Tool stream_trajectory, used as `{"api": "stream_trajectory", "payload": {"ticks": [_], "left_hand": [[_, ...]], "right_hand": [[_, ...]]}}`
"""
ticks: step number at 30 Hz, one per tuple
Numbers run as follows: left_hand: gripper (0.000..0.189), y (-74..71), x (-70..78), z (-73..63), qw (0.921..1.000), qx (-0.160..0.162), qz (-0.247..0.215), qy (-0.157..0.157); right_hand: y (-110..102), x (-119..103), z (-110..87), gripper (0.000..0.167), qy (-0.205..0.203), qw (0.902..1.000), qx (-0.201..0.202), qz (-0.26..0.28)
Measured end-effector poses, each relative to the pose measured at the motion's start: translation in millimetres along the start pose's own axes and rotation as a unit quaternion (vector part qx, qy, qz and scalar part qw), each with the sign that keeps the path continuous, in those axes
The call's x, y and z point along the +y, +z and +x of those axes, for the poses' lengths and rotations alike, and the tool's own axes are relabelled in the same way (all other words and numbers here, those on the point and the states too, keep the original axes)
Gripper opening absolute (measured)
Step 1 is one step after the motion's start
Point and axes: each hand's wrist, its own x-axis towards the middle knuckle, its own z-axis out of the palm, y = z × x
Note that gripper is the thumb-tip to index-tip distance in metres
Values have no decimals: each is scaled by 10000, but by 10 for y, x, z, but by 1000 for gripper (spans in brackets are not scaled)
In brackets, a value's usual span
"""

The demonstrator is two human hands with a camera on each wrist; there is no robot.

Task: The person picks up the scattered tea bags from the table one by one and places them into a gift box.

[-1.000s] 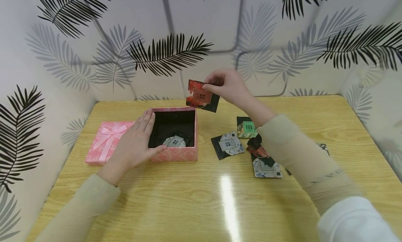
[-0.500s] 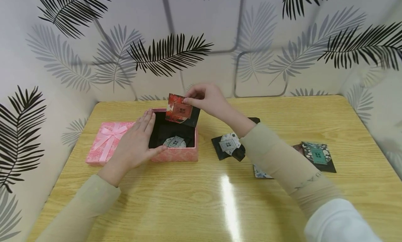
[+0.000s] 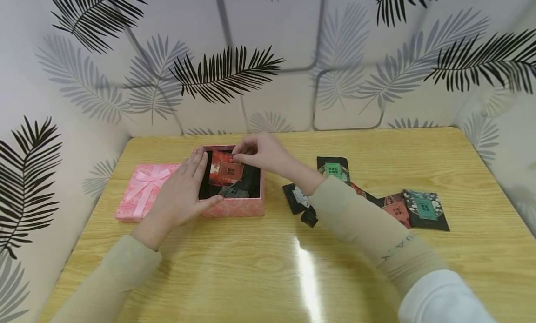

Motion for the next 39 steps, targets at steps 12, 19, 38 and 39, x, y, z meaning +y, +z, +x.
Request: {"api": "stream_trajectory", "payload": {"ticks": [12, 19, 38, 39], "left_hand": [[110, 11, -11, 3, 10000, 35, 45, 52], [110, 11, -11, -2, 10000, 31, 53, 71], [110, 12, -16, -4, 10000, 3, 53, 81], [110, 11, -15, -3, 9999, 3, 61, 81]], "right_hand": [[120, 9, -26, 9, -312, 9867, -742, -1412], [192, 5, -27, 8, -419, 9759, -863, -1962], [315, -10, -53, 12, -429, 9432, -898, -3171], [317, -8, -53, 12, -425, 9427, -907, -3182]]}}
